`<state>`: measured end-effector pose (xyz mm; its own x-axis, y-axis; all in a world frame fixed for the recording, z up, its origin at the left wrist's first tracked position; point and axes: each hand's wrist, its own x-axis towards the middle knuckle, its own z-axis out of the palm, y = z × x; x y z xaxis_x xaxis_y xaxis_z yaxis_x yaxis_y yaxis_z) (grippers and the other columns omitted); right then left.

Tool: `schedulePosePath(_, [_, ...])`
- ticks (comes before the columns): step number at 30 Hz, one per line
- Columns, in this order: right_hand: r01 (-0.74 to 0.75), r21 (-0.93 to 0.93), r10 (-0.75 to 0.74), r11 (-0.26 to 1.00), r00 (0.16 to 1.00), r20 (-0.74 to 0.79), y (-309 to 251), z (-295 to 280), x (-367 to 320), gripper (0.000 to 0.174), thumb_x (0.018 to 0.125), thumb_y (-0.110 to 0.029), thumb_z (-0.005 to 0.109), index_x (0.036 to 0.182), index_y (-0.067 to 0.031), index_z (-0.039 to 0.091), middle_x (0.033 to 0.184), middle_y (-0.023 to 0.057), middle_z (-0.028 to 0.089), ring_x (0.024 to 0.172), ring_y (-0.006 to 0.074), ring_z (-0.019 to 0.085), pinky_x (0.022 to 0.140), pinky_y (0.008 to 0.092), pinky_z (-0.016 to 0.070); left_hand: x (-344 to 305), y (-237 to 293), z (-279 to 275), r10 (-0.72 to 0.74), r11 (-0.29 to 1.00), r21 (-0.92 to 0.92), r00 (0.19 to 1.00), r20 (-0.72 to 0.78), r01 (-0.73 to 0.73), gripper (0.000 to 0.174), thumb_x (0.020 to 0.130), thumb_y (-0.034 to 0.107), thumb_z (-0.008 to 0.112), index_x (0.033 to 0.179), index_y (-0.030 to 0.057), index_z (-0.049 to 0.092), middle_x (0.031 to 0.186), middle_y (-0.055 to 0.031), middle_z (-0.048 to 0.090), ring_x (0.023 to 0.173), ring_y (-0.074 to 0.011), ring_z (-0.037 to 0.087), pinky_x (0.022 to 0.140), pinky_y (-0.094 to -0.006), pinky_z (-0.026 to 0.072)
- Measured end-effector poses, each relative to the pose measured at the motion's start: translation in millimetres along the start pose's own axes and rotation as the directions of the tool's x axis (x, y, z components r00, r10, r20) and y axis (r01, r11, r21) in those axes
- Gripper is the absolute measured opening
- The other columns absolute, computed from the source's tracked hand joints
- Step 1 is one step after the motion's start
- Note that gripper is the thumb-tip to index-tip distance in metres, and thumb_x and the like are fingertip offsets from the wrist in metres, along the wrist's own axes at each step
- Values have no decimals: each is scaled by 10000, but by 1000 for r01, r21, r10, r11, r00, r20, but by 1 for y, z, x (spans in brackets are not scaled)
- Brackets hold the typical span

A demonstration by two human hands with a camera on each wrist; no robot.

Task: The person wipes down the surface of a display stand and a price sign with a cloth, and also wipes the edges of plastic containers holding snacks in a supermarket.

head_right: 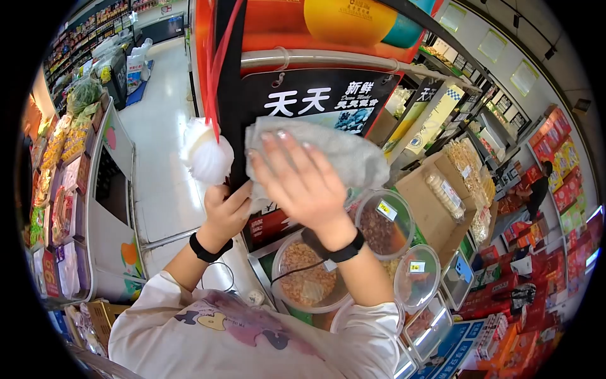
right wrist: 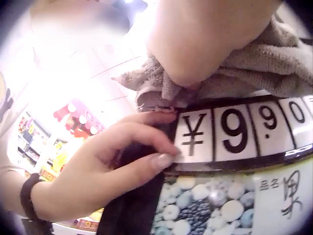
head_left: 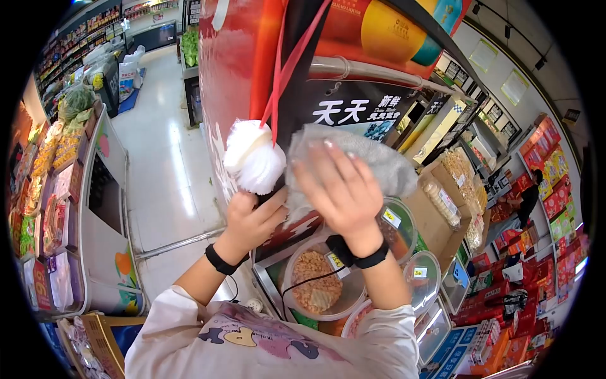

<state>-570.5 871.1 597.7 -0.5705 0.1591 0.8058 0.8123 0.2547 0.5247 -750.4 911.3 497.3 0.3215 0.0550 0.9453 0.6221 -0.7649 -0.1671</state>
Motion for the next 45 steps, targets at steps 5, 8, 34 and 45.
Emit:
schedulePosePath(5, [-119, -102, 123, 988, 992, 31, 26, 3, -17, 295, 888, -199, 569, 1150, -207, 705, 1217, 31, 678, 1124, 190, 639, 942, 330, 466, 12, 2, -1, -7, 999, 45, 1000, -4, 7, 276, 677, 150, 706, 948, 149, 754, 1127, 89, 671, 726, -153, 469, 588, -276, 412])
schedulePosePath(8, [-101, -58, 102, 993, 995, 23, 12, 2, -9, 289, 891, -195, 571, 1149, -208, 702, 1204, 30, 683, 1118, 190, 641, 942, 327, 467, 6, 6, 2, -63, 998, 27, 998, -17, 64, 238, 699, 152, 717, 933, 149, 759, 1144, 115, 678, 710, -145, 454, 584, -270, 393])
schedulePosePath(34, [-128, -43, 127, 991, 992, -8, -11, -3, 17, 298, 854, -189, 558, 1117, -186, 699, 1229, 37, 662, 1137, 199, 624, 918, 339, 479, -14, -1, 2, -20, 999, -39, 1000, -5, 19, 163, 638, 176, 744, 801, 168, 742, 944, 102, 685, 814, -173, 461, 678, -306, 416])
schedulePosePath(45, [-572, 57, 571, 818, 797, -196, 9, -31, -41, 418, 767, -60, 632, 1156, -182, 725, 1252, 97, 662, 1159, 258, 624, 1000, 401, 440, -27, 1, -35, 68, 974, -220, 993, 98, -45, 343, 672, 114, 683, 1011, 151, 725, 1014, 46, 682, 739, -164, 502, 621, -293, 429])
